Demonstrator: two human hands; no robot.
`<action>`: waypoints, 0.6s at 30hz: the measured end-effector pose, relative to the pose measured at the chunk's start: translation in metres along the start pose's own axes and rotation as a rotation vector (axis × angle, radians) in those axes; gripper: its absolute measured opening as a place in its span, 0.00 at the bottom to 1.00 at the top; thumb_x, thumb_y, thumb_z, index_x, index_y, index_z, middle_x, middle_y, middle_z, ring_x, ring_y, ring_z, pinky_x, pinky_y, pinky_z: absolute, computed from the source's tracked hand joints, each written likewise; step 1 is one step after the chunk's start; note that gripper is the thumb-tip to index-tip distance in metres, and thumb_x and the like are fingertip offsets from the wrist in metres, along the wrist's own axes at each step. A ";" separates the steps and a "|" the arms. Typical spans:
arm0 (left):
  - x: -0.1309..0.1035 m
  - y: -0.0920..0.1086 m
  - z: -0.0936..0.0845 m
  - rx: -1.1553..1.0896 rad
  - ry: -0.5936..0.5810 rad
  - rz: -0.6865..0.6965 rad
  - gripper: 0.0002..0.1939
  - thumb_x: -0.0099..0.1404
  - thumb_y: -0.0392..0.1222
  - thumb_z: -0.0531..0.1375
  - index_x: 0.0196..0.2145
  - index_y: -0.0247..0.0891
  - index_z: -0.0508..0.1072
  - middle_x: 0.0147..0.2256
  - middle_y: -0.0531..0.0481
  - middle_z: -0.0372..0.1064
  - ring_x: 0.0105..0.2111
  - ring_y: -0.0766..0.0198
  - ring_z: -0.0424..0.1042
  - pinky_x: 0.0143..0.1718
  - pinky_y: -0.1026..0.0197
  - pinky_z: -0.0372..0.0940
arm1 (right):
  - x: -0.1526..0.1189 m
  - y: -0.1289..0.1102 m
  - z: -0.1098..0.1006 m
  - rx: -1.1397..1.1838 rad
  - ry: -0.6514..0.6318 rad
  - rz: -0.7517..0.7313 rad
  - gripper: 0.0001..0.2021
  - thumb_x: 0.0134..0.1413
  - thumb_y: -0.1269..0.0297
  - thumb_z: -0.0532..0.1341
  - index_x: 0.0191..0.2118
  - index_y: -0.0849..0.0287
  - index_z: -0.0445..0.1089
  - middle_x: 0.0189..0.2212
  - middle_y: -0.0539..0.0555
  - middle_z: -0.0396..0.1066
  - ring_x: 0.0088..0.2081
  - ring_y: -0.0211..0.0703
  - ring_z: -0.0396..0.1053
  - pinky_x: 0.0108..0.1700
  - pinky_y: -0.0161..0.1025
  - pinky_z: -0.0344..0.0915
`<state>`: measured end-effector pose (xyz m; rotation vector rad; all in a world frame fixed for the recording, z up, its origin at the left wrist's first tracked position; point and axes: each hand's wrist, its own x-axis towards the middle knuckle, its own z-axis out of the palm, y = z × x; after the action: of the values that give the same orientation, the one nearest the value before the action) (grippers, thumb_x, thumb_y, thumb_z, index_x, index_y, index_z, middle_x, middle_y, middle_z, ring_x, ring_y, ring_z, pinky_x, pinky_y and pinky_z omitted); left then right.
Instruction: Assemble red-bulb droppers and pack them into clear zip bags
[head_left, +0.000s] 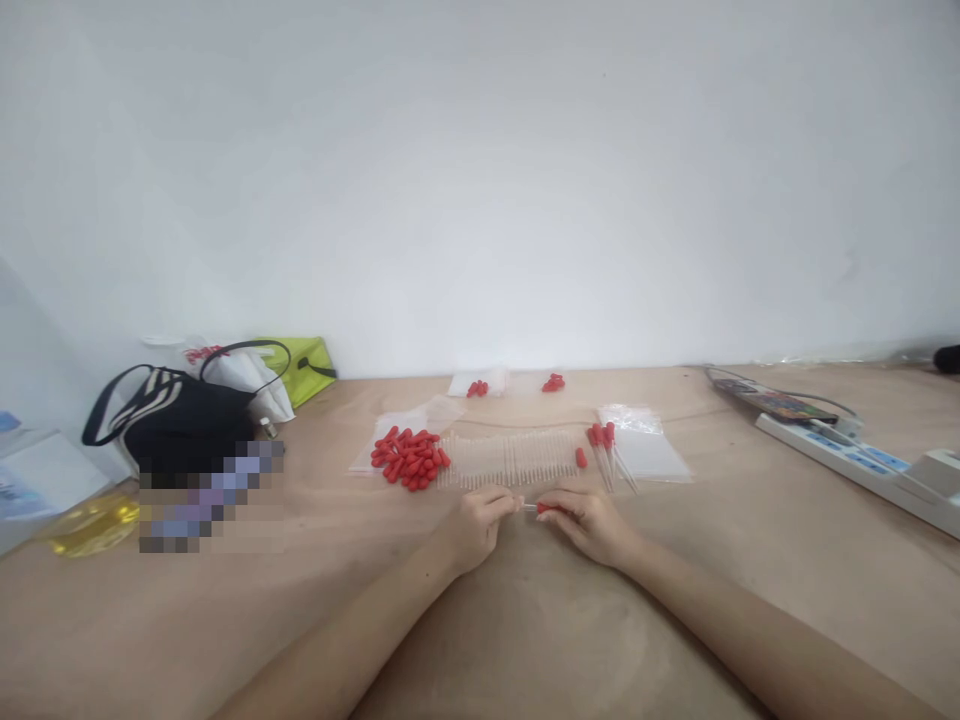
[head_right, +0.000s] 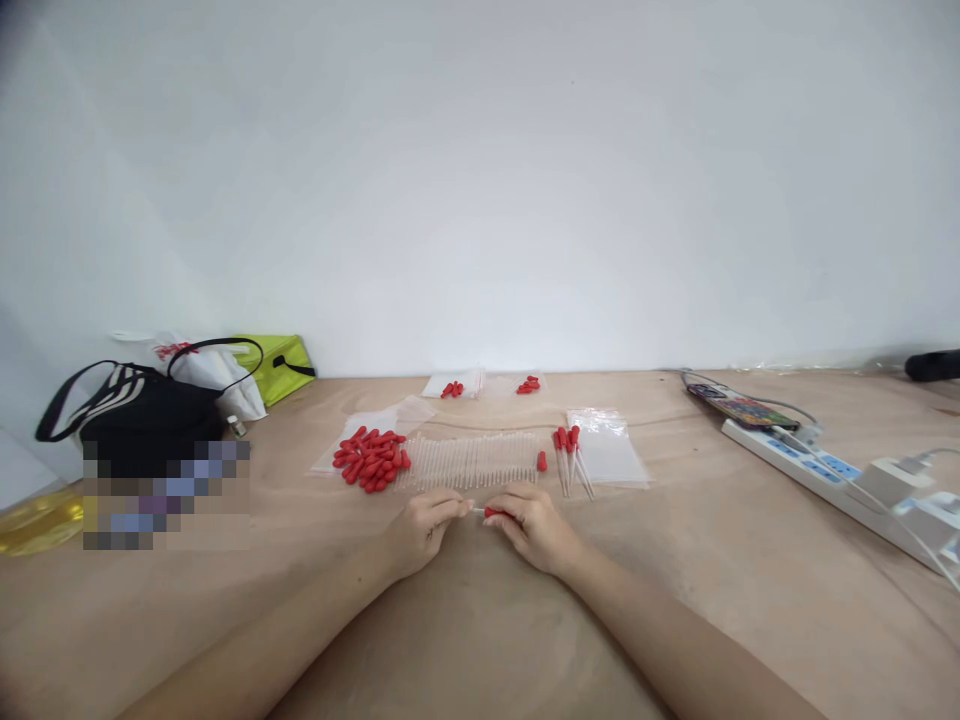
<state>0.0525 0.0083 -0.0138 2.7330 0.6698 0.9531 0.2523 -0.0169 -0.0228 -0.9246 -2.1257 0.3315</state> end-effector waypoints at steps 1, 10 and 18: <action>0.000 0.001 0.000 0.011 -0.004 0.003 0.14 0.63 0.33 0.44 0.30 0.35 0.69 0.30 0.45 0.68 0.31 0.64 0.68 0.35 0.63 0.64 | 0.000 0.000 0.000 -0.045 -0.010 -0.014 0.09 0.54 0.64 0.52 0.32 0.57 0.68 0.29 0.54 0.70 0.31 0.39 0.66 0.34 0.37 0.61; 0.001 0.003 0.004 0.080 -0.020 0.004 0.13 0.62 0.31 0.45 0.28 0.36 0.68 0.26 0.48 0.66 0.28 0.65 0.66 0.32 0.64 0.64 | 0.002 -0.003 0.001 -0.276 -0.038 -0.084 0.07 0.53 0.64 0.53 0.30 0.58 0.67 0.26 0.53 0.68 0.29 0.40 0.63 0.34 0.39 0.54; 0.002 0.002 0.006 0.073 0.002 0.012 0.12 0.62 0.31 0.46 0.29 0.34 0.68 0.26 0.47 0.66 0.27 0.65 0.66 0.31 0.65 0.63 | 0.004 -0.001 0.006 -0.234 0.033 -0.085 0.06 0.52 0.65 0.54 0.29 0.59 0.66 0.24 0.51 0.68 0.28 0.38 0.62 0.34 0.38 0.53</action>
<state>0.0581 0.0076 -0.0170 2.8030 0.7027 0.9526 0.2463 -0.0144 -0.0242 -0.9596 -2.1981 0.0242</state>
